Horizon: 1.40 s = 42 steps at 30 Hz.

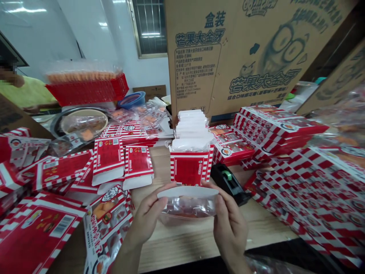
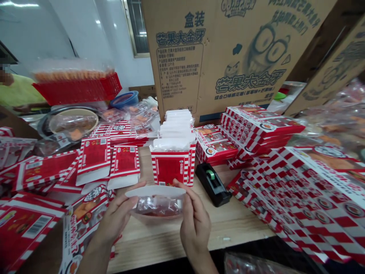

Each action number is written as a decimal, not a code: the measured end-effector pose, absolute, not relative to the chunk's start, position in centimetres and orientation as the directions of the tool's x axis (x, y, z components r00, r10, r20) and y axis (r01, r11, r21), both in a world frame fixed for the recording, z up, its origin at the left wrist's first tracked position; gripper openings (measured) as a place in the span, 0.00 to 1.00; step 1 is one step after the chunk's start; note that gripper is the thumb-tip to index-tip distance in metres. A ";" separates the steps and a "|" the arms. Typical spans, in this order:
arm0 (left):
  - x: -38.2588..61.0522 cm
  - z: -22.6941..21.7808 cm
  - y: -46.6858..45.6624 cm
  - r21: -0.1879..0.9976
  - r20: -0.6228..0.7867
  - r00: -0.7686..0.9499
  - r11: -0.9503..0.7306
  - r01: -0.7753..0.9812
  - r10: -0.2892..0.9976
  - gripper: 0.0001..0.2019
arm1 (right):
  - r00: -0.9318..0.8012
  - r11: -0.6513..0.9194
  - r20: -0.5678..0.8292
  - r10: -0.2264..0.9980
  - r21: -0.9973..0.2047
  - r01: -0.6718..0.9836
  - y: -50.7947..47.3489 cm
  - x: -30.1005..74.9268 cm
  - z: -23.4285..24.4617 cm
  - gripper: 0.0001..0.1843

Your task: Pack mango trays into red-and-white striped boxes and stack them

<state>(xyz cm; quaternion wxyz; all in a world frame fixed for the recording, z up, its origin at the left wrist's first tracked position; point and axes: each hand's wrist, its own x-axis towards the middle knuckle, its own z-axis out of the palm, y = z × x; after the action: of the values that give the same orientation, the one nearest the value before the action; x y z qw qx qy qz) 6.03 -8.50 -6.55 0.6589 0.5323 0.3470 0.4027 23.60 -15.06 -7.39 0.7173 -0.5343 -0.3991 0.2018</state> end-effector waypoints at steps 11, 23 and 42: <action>6.4 -5.8 -8.0 0.946 0.273 0.493 -0.136 -0.294 0.826 0.19 | 0.424 0.406 0.325 0.845 -0.907 -0.114 -14.9 25.1 -6.6 0.08; 6.4 -5.3 -6.8 0.972 0.156 0.535 -0.032 -0.233 0.831 0.20 | 0.033 0.269 0.269 0.962 -0.963 0.005 -15.2 26.8 -5.1 0.10; 4.8 -2.3 -5.2 0.908 0.251 0.849 -0.417 -0.039 0.465 0.16 | 0.188 0.368 0.488 0.853 -0.815 0.447 -15.3 24.1 -3.1 0.07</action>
<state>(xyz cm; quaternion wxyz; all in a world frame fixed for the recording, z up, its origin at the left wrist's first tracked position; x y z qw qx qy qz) 4.82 -5.20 -2.34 0.5234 0.8067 0.1318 0.2409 24.08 -15.29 -3.12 0.5577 -0.5318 -0.6108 0.1820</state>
